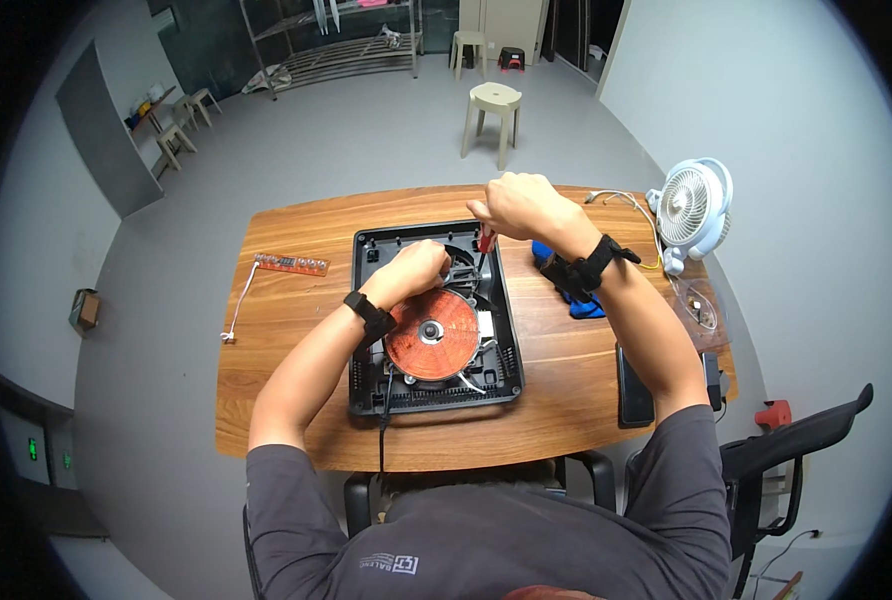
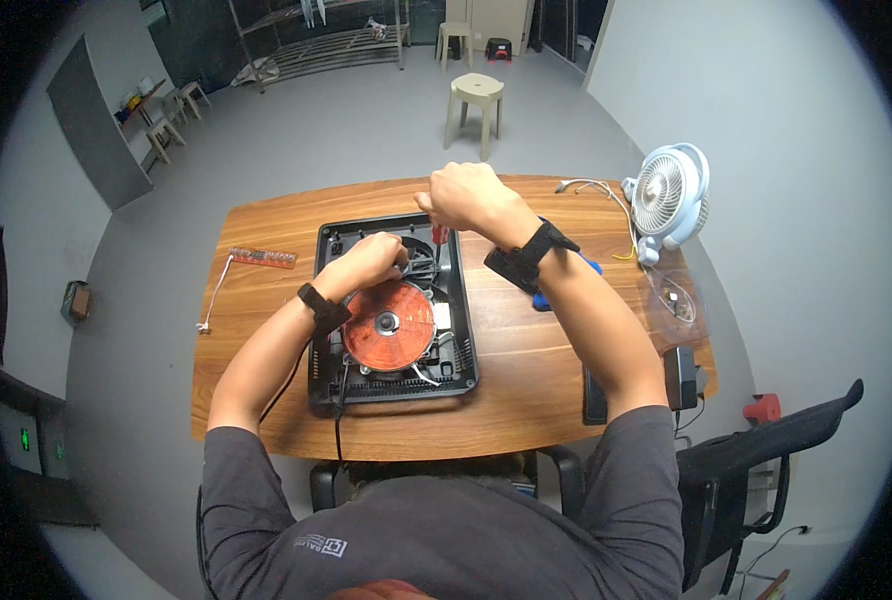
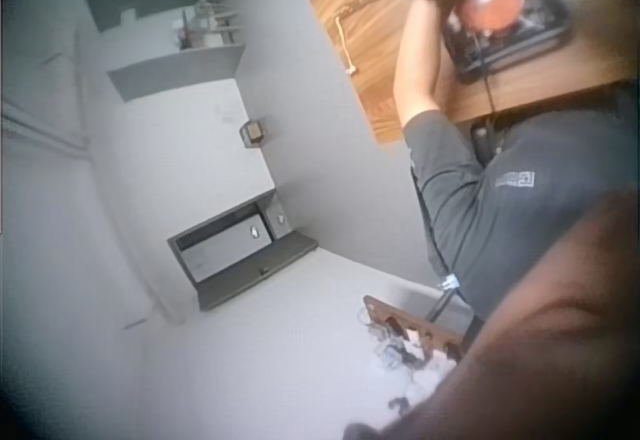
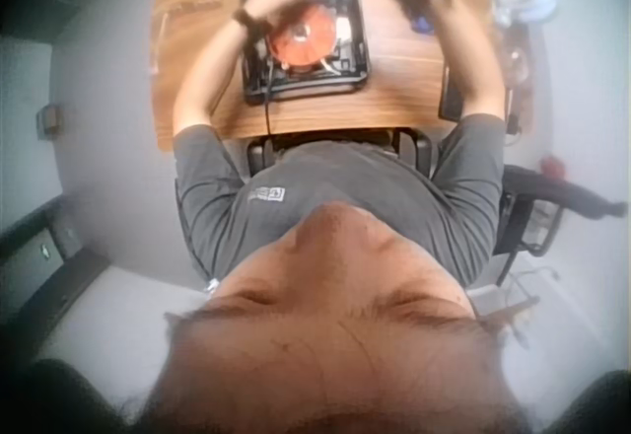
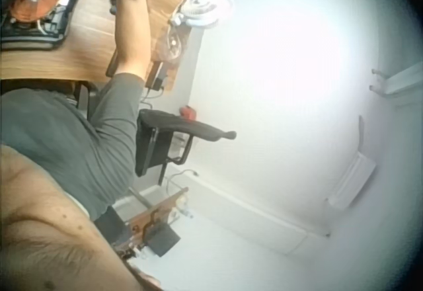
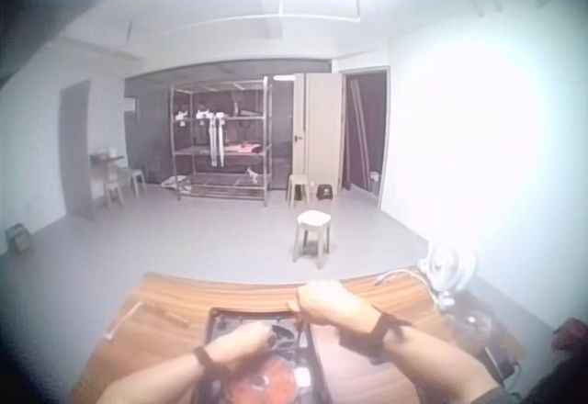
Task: The person assembles an electronic device on a wooden table, using a screwdriver to tighten screws and a blue cloth to wipe components. They handle a fan, a circuit board, and a copper-colored disc, then place a red LED strip into the device.
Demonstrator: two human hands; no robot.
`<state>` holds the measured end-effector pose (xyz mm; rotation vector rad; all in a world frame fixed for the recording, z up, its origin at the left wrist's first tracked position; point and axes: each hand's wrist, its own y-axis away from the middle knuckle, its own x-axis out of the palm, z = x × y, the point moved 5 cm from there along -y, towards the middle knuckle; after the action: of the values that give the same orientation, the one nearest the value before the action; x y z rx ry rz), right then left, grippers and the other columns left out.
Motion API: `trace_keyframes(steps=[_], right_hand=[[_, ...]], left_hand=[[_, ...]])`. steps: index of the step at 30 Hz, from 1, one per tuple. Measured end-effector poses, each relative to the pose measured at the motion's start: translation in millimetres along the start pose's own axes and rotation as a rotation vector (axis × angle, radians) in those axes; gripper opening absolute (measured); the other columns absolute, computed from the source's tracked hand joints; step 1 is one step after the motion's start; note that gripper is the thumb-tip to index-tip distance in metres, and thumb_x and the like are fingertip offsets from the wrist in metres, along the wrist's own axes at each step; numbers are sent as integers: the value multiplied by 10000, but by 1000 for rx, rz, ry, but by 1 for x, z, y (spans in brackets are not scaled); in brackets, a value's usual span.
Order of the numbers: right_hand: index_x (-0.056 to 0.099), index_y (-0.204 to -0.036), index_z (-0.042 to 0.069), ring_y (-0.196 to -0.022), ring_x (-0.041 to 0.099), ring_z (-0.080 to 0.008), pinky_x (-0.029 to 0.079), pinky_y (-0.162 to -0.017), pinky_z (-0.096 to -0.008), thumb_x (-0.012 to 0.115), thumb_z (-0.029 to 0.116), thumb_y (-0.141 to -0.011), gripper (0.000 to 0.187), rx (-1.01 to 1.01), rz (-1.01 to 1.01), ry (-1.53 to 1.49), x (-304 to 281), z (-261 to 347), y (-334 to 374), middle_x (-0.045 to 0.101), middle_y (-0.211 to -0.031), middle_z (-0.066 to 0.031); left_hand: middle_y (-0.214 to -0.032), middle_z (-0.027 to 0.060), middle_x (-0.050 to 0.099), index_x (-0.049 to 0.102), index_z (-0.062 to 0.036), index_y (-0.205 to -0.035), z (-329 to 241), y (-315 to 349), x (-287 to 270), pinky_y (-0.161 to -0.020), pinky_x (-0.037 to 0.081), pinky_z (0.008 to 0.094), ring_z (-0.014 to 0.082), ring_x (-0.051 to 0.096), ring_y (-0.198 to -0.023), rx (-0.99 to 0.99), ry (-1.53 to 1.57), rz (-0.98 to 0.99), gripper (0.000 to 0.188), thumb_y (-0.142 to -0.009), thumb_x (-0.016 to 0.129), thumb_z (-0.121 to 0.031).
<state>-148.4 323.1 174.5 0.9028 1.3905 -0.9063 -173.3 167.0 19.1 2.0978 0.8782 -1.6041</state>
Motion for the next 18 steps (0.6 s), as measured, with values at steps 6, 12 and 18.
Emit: trace_keyframes(steps=[6, 12, 18], right_hand=[[623, -1078, 18, -827, 692, -445, 561, -767, -514, 537, 329, -981, 337, -115, -134, -85, 9, -10, 1, 705, -844, -227], [578, -1063, 24, -827, 679, -458, 545, -753, -541, 531, 372, -1022, 354, -136, -103, -113, 8, -1, -2, 691, -834, -243], [545, -1060, -12, -849, 675, -478, 543, -779, -547, 523, 323, -994, 342, -37, -71, -88, 7, -1, -3, 693, -843, -266]], left_hand=[[-940, 200, 723, 762, -20, -954, -2, -2, 0, -844, 561, 440, 376, 699, -944, -52, -35, 82, 259, -714, 820, -98], [-929, 194, 725, 765, -24, -951, -1, -1, -1, -847, 563, 441, 373, 701, -944, -80, -8, 98, 260, -710, 827, -98], [-889, 192, 728, 759, -30, -880, -3, 1, -2, -812, 579, 448, 374, 707, -893, -13, -6, -3, 199, -691, 797, -81]])
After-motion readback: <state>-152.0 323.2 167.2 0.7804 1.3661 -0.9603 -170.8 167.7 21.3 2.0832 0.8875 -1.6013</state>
